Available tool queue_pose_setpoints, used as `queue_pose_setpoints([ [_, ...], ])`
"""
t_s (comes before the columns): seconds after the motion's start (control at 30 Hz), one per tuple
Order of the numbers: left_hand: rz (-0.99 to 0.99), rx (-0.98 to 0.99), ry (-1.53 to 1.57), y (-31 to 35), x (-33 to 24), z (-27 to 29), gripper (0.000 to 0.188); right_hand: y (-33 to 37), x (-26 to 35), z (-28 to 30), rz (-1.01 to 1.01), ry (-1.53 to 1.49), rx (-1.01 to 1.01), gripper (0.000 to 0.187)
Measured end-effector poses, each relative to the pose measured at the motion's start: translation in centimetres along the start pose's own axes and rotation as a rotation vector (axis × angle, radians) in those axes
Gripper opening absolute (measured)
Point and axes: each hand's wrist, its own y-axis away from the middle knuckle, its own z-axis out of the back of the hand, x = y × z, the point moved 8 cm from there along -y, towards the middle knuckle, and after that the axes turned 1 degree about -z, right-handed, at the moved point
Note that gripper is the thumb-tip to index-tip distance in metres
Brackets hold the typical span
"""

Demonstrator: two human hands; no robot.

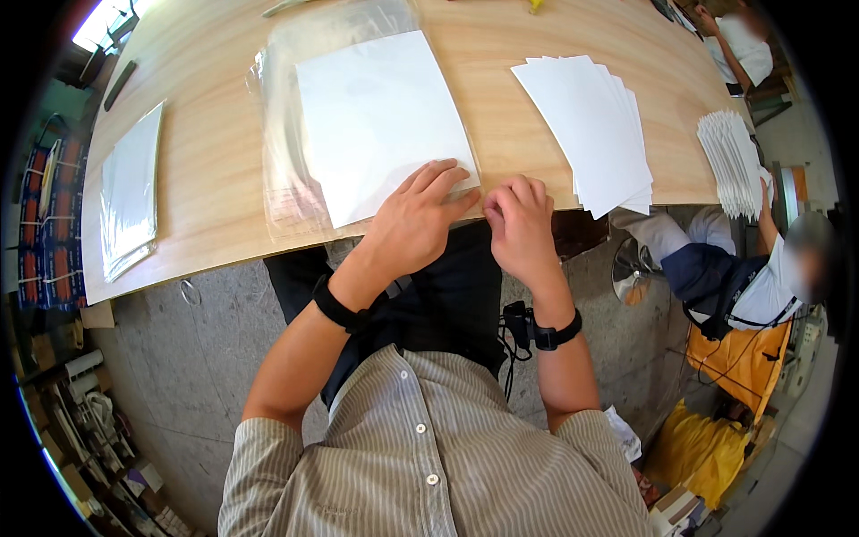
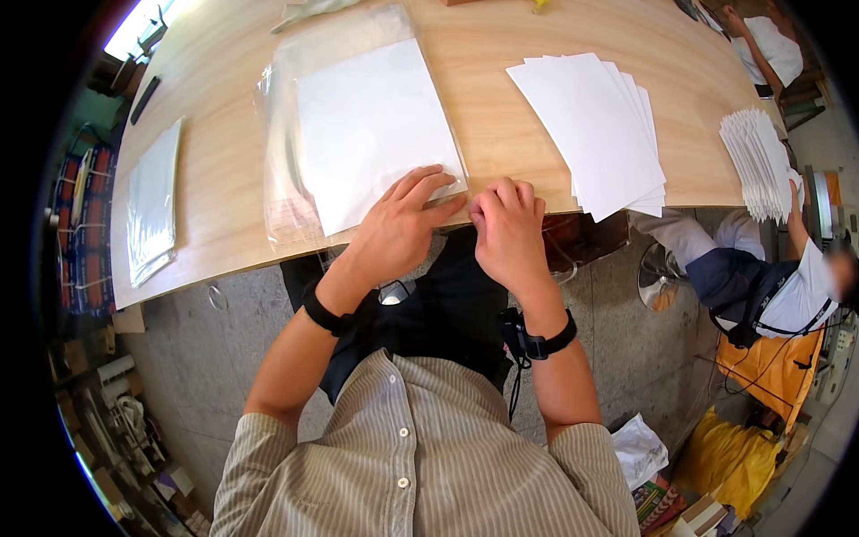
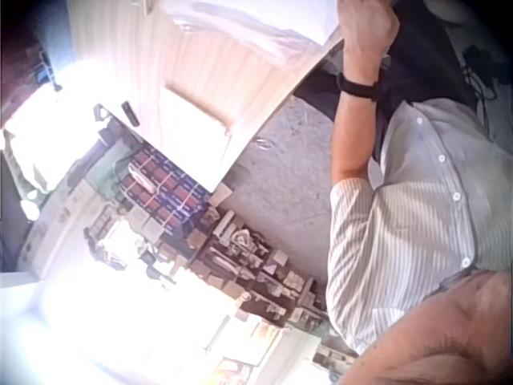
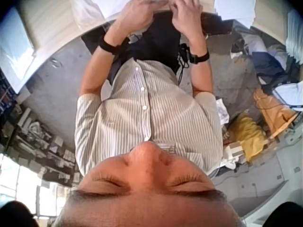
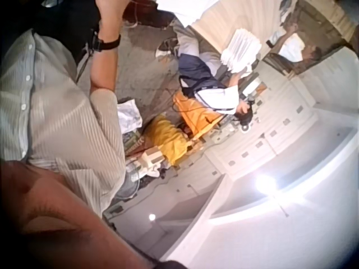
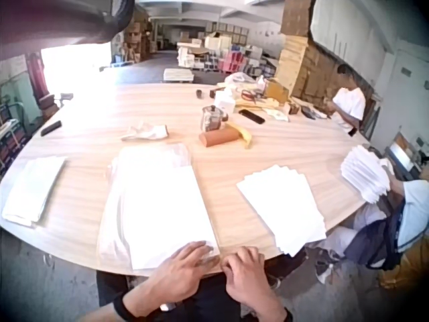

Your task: The person inserts white paper sheets into plastic bags and seals them by hand on a table.

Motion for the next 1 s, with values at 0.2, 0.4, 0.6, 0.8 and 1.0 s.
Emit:
queue_pose_setpoints([
  [0.2, -0.004, 0.001, 0.007, 0.0, 0.0, 0.1, 0.054, 1.2, 0.3, 0.7, 0.055, 0.039, -0.036, 0.013],
  [0.4, 0.045, 0.015, 0.032, 0.0, 0.2, 0.1, 0.045, 0.6, -0.3, 1.8, 0.020, -0.151, -0.151, 0.009],
  [0.6, 0.041, 0.011, 0.070, 0.0, 0.3, -0.1, 0.040, -0.1, -0.8, 1.1, -0.019, -0.138, 0.001, 0.008],
  [0.8, 0.038, 0.057, 0.060, 0.0, 0.3, 0.0, 0.045, -0.3, 0.4, 0.1, 0.034, 0.089, 0.070, 0.008],
  [1.0, 0.028, 0.050, 0.022, -0.1, 0.1, 0.0, 0.046, 0.5, 0.0, 0.7, 0.064, -0.026, -0.034, 0.012],
])
